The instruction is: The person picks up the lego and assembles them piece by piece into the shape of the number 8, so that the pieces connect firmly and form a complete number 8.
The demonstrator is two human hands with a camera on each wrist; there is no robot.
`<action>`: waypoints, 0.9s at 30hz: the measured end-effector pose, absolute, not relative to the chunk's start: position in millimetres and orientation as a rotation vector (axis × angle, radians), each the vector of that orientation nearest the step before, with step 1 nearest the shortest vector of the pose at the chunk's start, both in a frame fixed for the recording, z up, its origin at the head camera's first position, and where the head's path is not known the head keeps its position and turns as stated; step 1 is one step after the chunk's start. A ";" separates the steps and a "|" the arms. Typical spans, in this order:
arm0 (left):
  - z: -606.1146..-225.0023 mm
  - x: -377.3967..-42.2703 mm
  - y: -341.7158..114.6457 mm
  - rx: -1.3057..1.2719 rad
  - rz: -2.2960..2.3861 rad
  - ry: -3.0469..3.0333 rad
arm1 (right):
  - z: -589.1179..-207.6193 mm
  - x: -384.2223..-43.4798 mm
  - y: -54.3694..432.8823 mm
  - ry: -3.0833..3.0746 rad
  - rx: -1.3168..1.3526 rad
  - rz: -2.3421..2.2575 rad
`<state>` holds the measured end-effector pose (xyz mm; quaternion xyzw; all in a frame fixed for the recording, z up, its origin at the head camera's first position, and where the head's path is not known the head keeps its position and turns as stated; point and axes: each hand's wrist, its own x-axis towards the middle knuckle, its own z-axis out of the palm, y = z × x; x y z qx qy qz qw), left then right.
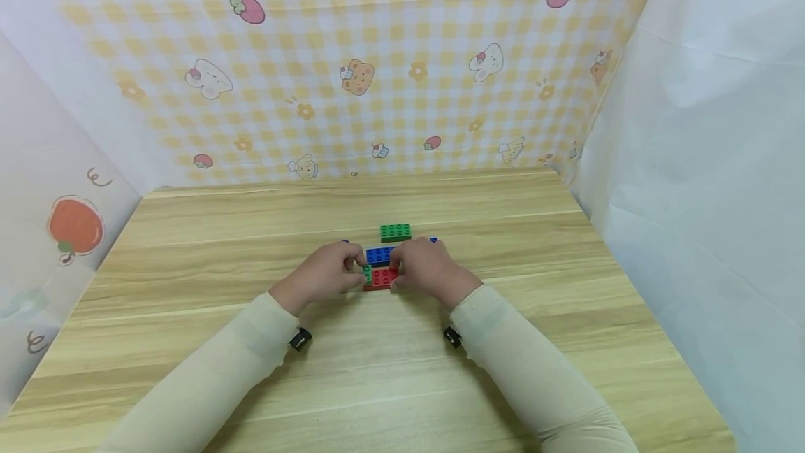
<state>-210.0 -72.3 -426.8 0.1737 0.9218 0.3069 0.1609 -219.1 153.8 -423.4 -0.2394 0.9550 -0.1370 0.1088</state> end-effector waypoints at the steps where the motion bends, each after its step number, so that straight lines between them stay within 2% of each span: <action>1: -427.0 -210.1 -71.9 0.496 0.875 2.632 | -423.5 -218.9 154.4 2.808 -0.703 -0.407; 11: -428.5 -209.1 -70.0 0.487 0.862 2.627 | -426.2 -221.8 162.0 2.776 -0.691 -0.453; 21: -423.9 -205.9 -71.1 0.471 0.877 2.630 | -389.3 -229.9 194.3 2.728 -0.553 -0.639; 27: -425.8 -207.6 -70.4 0.476 0.872 2.633 | -390.1 -233.2 211.0 2.761 -0.484 -0.645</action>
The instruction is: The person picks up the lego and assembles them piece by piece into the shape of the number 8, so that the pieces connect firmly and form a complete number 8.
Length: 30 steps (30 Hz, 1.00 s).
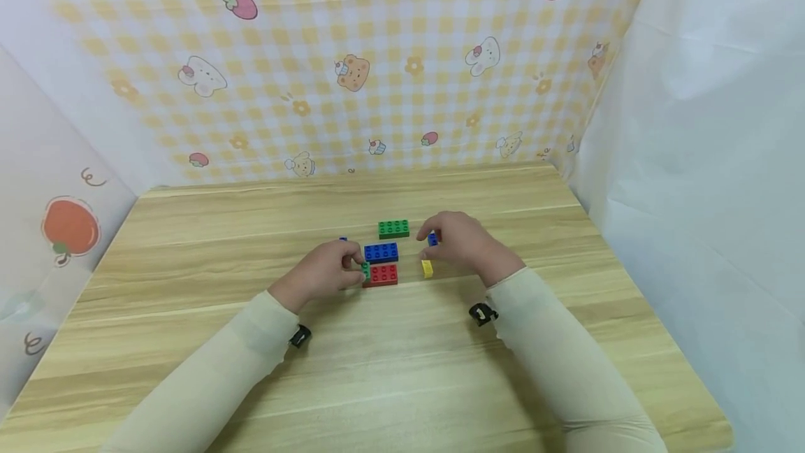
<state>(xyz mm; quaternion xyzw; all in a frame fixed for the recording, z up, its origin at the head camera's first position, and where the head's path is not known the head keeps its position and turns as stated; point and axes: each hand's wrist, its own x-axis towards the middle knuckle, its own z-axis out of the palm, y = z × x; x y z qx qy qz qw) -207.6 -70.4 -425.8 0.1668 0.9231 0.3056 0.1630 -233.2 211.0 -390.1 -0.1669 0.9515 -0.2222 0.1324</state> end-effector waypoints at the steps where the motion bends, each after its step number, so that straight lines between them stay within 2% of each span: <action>1: -425.2 -207.5 -70.5 0.475 0.873 2.633 | -391.5 -233.7 212.5 2.756 -0.474 -0.648; 13: -425.7 -208.4 -71.3 0.487 0.867 2.640 | -414.3 -234.9 222.3 2.667 -0.416 -0.684; 30: -426.3 -208.6 -71.2 0.488 0.849 2.638 | -420.3 -232.5 218.4 2.680 -0.464 -0.591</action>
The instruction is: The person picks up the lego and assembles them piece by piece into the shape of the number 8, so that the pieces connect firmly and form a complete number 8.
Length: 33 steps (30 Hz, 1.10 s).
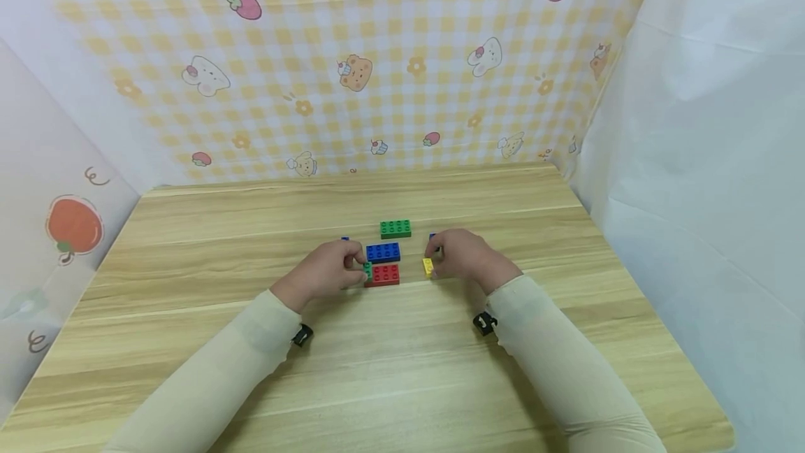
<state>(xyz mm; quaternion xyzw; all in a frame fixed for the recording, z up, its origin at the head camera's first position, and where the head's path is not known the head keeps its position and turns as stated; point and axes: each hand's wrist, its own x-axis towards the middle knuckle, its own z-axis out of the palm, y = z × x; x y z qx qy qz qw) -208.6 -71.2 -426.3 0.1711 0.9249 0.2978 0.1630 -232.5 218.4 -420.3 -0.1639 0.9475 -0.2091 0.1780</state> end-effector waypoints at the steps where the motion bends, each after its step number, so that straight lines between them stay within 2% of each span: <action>1: -425.8 -208.4 -71.3 0.487 0.851 2.638 | -420.6 -232.4 217.9 2.685 -0.464 -0.586; 33: -424.0 -207.5 -71.5 0.487 0.833 2.640 | -419.8 -229.7 211.9 2.683 -0.470 -0.602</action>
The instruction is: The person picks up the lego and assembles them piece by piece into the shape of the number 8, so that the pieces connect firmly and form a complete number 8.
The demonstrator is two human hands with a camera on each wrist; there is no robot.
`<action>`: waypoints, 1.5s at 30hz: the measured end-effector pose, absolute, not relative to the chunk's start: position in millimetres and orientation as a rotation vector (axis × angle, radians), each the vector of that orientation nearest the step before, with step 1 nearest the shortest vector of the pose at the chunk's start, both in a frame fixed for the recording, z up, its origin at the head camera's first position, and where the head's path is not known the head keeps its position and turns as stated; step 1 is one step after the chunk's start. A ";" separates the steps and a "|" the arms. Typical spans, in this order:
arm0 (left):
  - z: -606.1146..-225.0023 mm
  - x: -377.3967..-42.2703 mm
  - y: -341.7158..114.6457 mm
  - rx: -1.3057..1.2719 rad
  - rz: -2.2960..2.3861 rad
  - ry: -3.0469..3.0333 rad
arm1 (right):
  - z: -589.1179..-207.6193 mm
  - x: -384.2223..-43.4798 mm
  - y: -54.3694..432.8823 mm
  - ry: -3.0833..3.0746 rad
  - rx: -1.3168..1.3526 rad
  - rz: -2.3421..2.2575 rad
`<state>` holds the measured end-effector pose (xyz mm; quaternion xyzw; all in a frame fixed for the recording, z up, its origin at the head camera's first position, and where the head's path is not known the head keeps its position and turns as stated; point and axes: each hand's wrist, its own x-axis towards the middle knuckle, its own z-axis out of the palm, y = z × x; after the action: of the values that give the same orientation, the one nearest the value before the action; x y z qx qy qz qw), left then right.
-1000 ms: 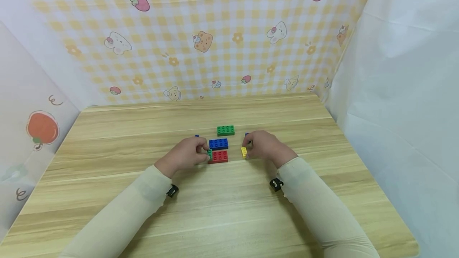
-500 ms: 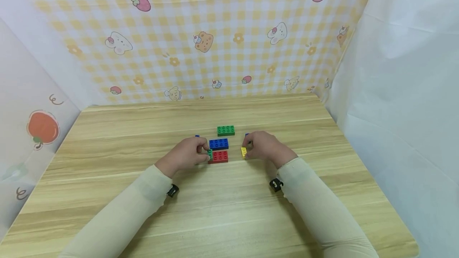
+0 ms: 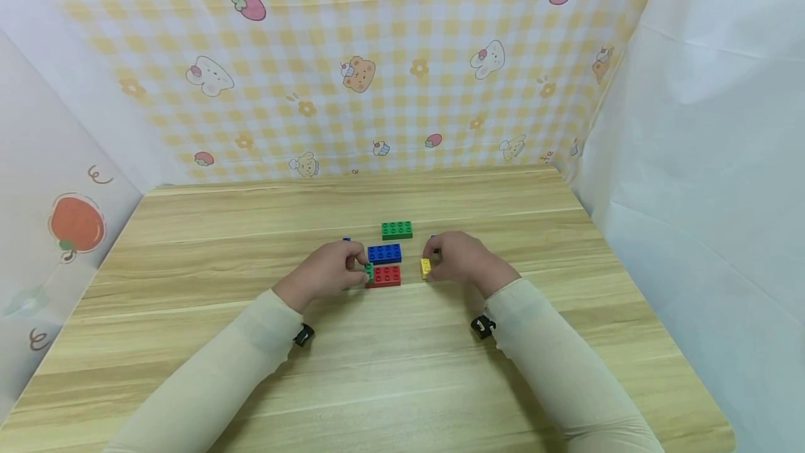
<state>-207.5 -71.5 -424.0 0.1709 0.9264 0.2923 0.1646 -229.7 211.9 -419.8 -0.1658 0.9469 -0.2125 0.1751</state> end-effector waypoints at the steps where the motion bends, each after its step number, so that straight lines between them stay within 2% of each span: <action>1: -424.3 -207.4 -71.5 0.487 0.834 2.640 | -419.2 -229.4 211.2 2.682 -0.474 -0.607; 23: -423.7 -206.4 -71.7 0.478 0.819 2.648 | -414.3 -223.6 184.9 2.647 -0.565 -0.767; 45: -422.5 -205.9 -71.4 0.460 0.839 2.633 | -415.9 -222.8 169.4 2.673 -0.623 -0.671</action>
<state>-205.9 -71.4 -422.5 0.1618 0.9263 0.2952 0.1694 -222.8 169.4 -415.9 -0.2176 0.9342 -0.2347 0.1576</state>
